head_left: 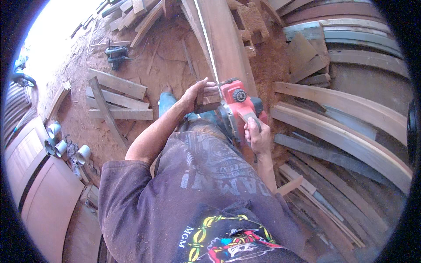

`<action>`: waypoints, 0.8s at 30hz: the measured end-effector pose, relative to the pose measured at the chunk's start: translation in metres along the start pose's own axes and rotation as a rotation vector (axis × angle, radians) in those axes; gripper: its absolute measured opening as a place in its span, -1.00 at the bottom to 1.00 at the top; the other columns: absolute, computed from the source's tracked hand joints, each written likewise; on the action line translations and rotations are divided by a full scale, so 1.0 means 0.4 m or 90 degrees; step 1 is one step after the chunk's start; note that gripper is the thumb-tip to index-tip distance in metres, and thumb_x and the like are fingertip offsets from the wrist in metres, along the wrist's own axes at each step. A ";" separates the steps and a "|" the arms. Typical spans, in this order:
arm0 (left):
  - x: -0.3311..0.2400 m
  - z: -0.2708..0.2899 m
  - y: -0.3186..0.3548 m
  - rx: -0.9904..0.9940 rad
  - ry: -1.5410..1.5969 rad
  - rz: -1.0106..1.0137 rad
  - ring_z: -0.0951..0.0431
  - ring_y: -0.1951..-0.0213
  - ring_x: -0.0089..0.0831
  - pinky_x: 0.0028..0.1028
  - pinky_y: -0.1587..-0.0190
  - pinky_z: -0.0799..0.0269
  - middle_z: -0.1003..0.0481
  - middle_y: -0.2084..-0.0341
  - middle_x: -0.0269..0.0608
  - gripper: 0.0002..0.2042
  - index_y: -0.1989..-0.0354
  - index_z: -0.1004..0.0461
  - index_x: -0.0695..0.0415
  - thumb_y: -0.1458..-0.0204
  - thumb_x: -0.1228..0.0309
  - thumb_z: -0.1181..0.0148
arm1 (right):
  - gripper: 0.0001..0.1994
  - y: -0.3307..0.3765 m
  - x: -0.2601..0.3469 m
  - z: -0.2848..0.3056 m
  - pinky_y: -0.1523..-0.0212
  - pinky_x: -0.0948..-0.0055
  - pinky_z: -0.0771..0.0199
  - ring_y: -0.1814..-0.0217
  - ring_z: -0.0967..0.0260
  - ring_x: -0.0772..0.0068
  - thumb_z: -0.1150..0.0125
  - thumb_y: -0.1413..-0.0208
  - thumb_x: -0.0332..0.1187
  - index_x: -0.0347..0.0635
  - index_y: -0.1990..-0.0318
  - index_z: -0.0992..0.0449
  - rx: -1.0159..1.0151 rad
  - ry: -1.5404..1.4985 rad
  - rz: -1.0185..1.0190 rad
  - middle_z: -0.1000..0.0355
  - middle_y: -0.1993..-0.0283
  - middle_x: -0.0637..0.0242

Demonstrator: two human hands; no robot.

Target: The person uses a handheld electric sander to smooth the surface of a long wooden plank. They repeatedly move the sander along the plank, pause to inspect the surface, and flip the plank to work on different sides.

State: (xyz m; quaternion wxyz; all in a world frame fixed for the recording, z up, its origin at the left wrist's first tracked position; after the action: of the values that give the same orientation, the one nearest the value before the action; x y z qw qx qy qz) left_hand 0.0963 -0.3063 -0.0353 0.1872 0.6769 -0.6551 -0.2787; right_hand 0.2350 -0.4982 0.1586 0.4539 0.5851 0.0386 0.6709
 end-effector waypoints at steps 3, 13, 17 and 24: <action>0.028 0.048 -0.022 0.054 -0.049 -0.027 -0.64 -0.02 -0.26 -0.11 -0.05 -0.61 -0.61 -0.13 -0.06 -0.43 -0.26 -0.44 0.22 -0.41 -0.07 -0.01 | -0.59 -0.042 0.062 -0.045 0.61 0.60 -0.19 0.62 -0.24 0.72 -0.12 -0.45 -0.05 -0.19 0.36 -0.51 0.019 -0.012 0.000 -0.35 0.55 0.52; 0.022 0.041 -0.032 -0.024 0.058 -0.041 -0.73 0.14 -0.26 -0.39 0.37 -0.66 -0.69 0.05 -0.03 -0.63 0.00 -0.51 0.10 -0.39 0.02 -0.12 | -0.45 -0.382 0.350 -0.164 0.63 0.54 -0.18 0.64 -0.23 0.70 -0.18 -0.32 0.21 -0.13 0.42 -0.48 0.049 0.009 0.100 -0.31 0.60 0.55; 0.040 0.091 -0.081 0.089 0.132 -0.043 -0.66 0.26 -0.33 -0.39 0.39 -0.52 -0.65 0.23 -0.15 -0.67 0.09 -0.50 0.10 -0.37 0.05 -0.13 | -0.50 -0.181 0.132 -0.088 0.61 0.53 -0.22 0.63 -0.26 0.68 -0.12 -0.39 0.09 -0.14 0.43 -0.50 0.072 0.110 0.158 -0.34 0.60 0.53; 0.025 0.048 -0.042 0.031 0.071 0.021 -0.52 0.43 -0.40 -0.30 0.36 -0.59 -0.51 0.42 -0.27 -0.72 0.12 -0.50 0.15 -0.36 0.17 -0.09 | -0.52 -0.089 0.069 -0.090 0.65 0.56 -0.17 0.68 -0.24 0.69 -0.08 -0.45 0.03 -0.11 0.45 -0.50 0.034 0.083 0.112 -0.35 0.62 0.53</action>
State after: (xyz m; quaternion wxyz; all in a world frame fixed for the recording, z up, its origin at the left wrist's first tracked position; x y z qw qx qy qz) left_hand 0.0972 -0.3126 -0.0620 0.2118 0.6847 -0.6614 -0.2211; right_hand 0.2283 -0.4418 0.1473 0.3740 0.5533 0.0342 0.7435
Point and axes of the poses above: each hand's wrist, its own y-axis away from the middle knuckle, its own z-axis out of the back of the hand, x = y × z, the point moved 4 cm from there along -y, towards the middle knuckle
